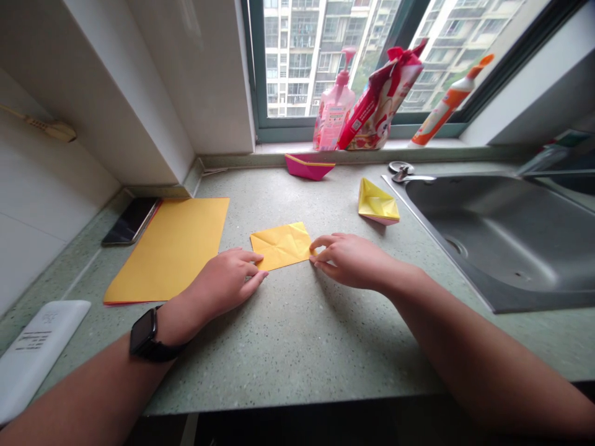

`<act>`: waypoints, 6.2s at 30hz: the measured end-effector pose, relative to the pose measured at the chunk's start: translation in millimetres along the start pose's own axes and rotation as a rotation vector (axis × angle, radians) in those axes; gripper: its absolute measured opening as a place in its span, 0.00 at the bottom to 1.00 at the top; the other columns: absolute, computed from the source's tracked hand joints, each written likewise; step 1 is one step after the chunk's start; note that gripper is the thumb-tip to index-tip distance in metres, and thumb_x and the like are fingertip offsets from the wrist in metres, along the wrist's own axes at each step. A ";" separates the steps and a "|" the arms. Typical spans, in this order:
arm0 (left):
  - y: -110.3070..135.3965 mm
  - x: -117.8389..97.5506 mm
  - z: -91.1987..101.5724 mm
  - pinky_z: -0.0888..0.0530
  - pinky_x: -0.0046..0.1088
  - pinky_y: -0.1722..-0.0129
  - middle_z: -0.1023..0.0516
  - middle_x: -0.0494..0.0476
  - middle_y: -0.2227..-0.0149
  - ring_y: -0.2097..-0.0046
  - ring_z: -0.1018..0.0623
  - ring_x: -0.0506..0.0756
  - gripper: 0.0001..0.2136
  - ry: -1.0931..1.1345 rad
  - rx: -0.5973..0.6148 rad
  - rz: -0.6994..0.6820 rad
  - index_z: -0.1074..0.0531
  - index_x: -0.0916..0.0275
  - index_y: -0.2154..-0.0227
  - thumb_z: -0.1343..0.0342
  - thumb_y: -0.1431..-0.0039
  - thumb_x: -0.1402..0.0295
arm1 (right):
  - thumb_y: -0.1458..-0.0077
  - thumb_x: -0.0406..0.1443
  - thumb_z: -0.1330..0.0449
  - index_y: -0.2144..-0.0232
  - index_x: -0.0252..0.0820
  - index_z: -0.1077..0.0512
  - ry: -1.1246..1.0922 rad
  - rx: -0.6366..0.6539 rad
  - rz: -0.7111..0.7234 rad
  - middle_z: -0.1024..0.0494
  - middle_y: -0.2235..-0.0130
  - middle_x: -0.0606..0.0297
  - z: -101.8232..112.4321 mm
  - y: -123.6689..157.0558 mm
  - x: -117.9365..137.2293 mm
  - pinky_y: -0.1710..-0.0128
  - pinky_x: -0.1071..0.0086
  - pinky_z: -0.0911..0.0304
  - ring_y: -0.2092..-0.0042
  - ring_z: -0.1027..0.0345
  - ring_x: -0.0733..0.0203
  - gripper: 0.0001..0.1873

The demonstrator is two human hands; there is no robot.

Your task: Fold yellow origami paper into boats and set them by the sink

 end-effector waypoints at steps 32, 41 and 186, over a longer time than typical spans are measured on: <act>-3.9 -6.9 -3.1 0.20 0.44 0.39 0.15 0.62 0.43 0.44 0.17 0.63 0.13 0.005 -0.017 -0.054 0.16 0.61 0.53 0.47 0.24 0.65 | 0.31 0.42 0.35 0.38 0.46 0.20 0.012 -0.163 0.235 0.18 0.41 0.53 -11.8 -6.4 36.3 0.38 0.50 0.35 0.41 0.26 0.44 0.22; -4.2 -10.7 -16.3 0.27 0.52 0.30 0.24 0.65 0.33 0.32 0.25 0.66 0.19 0.081 0.017 -0.172 0.24 0.57 0.36 0.43 0.24 0.61 | 0.31 0.41 0.34 0.34 0.50 0.23 -0.027 -0.099 0.237 0.20 0.39 0.51 -19.9 -7.6 39.9 0.39 0.50 0.32 0.42 0.26 0.45 0.25; -8.2 -1.8 -9.1 0.27 0.49 0.30 0.17 0.62 0.39 0.36 0.20 0.63 0.12 0.297 -0.029 -0.254 0.18 0.58 0.46 0.38 0.28 0.65 | 0.30 0.33 0.43 0.56 0.45 0.24 -0.287 -0.487 0.220 0.15 0.59 0.59 -26.2 -21.7 -14.1 0.58 0.63 0.29 0.60 0.22 0.57 0.07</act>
Point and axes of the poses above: each hand's wrist, its own y-axis away from the middle knuckle, its own z-axis out of the back of the hand, x = y × z, the point moved 5 cm from there along -y, towards the middle knuckle
